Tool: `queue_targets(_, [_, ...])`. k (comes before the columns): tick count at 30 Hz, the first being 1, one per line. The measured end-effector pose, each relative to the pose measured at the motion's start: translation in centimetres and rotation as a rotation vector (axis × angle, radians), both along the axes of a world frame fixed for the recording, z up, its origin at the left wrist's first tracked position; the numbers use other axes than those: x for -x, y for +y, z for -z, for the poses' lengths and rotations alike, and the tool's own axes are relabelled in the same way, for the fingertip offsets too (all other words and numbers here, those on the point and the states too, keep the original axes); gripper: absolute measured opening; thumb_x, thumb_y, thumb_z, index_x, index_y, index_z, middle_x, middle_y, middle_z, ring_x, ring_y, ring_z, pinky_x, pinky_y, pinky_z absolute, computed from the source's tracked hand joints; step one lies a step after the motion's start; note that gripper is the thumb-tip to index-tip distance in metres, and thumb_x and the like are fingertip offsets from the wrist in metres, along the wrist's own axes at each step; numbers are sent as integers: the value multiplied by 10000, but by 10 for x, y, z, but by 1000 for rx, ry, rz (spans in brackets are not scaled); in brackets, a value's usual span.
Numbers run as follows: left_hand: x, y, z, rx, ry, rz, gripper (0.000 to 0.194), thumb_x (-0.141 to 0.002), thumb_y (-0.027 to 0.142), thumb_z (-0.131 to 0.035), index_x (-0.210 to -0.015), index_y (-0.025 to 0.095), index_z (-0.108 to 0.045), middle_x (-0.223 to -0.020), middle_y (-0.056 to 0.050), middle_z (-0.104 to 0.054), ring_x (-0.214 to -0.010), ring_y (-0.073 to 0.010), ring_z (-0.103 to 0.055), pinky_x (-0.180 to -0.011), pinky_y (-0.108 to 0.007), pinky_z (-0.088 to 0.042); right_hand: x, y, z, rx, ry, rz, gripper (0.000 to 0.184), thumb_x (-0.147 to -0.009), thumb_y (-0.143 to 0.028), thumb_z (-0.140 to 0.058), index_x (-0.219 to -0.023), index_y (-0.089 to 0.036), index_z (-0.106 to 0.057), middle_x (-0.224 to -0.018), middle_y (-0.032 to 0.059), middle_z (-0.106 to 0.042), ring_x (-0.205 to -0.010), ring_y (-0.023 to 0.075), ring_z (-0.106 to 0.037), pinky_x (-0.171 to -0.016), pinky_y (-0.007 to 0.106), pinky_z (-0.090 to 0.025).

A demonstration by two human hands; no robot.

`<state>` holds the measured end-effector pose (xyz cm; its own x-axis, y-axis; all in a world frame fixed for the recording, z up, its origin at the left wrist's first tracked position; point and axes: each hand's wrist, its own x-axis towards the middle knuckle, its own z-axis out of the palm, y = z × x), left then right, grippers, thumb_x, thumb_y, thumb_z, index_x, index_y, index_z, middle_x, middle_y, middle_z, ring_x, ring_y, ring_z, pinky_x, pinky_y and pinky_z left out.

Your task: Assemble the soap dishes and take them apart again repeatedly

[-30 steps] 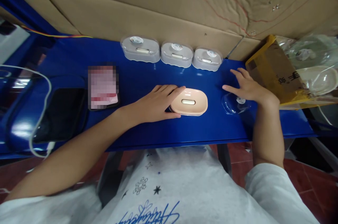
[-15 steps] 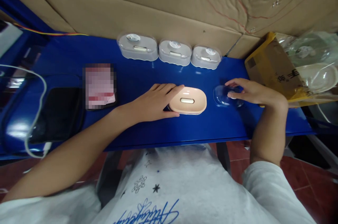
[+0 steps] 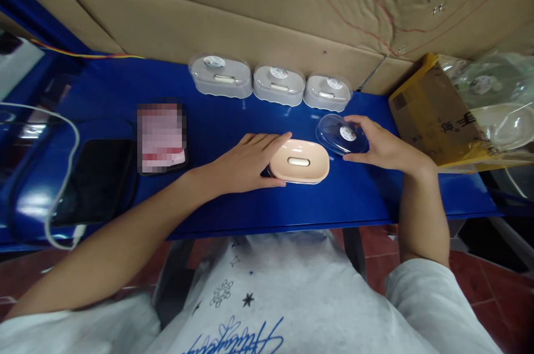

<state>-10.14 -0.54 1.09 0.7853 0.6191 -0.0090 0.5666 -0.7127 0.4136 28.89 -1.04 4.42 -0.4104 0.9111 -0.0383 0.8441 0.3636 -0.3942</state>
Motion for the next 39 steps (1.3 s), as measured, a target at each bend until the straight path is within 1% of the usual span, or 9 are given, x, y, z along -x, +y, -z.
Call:
queue_targets(7, [-1,0,-1,1,1,-2,978,-996,624,-711,-1740,174,-263,-1767,-214,-419,-1613,-386,-423,-1288,-506,-310,6,-2,-3,-76,13,-17,875,-880,-623,-830,-1606,-306,-458,-1619,146,-561,-1450,447,-579,-1206,681,-478])
queue_targets(12, [-2,-2,-3,-4,14,-4,986,-990,611,-726,-1738,165,-265,-1765,-220,-420,-1613,-390,-422,-1292,-511,-305,18,-6,-13,-165,99,-18,852,-898,-649,-812,-1590,-282,-477,-1637,150,-544,-1459,430,-580,-1228,645,-482])
queue_targets(17, [-3,-1,1,-17,-3,-3,1005,-984,623,-726,-1745,167,-253,-1751,-227,-437,-1594,-410,-437,-1280,-520,-305,45,-19,-19,-185,136,-134,882,-900,-642,-818,-1637,-317,-459,-1651,140,-556,-1508,432,-546,-1249,646,-467])
queue_targets(20, [-2,0,4,-2,-30,-10,1106,-962,659,-738,-1769,170,-161,-1758,-248,-415,-1572,-428,-458,-1260,-531,-319,61,-27,-15,-169,118,-238,868,-920,-610,-814,-1660,-356,-438,-1662,122,-555,-1541,419,-521,-1263,658,-445])
queue_targets(24, [0,3,9,27,-58,-37,1296,-911,702,-779,-1786,174,19,-1773,-273,-373,-1556,-456,-470,-1239,-553,-337,74,-31,-6,-114,95,-306,886,-937,-596,-806,-1688,-355,-402,-1703,133,-513,-1562,411,-508,-1258,651,-448])
queue_targets(28, [-1,7,11,45,-94,-61,1418,-874,706,-819,-1773,198,153,-1684,-256,-510,-1521,-459,-509,-1217,-574,-352,76,-31,-2,-96,84,-331,868,-955,-582,-792,-1697,-363,-399,-1713,132,-498,-1578,404,-490,-1264,643,-438])
queue_targets(31, [-1,9,12,51,-115,-62,1405,-858,705,-837,-1785,218,101,-1657,-241,-544,-1495,-459,-533,-1207,-579,-362,77,-31,-2,-96,63,-337,848,-973,-582,-770,-1709,-385,-395,-1740,127,-464,-1586,408,-474,-1259,652,-436])
queue_targets(35, [0,9,14,48,-135,-51,1311,-872,720,-817,-1795,238,-21,-1696,-233,-504,-1502,-463,-523,-1206,-582,-362,83,-31,1,-98,51,-372,834,-1003,-571,-731,-1732,-382,-373,-1796,118,-385,-1619,409,-425,-1267,656,-423])
queue_targets(39, [2,8,13,62,-131,-38,1212,-897,705,-805,-1787,238,-128,-1738,-218,-457,-1539,-451,-486,-1234,-565,-336,86,-30,4,-91,63,-391,832,-1022,-552,-712,-1748,-390,-338,-1808,106,-366,-1643,392,-391,-1284,638,-411])
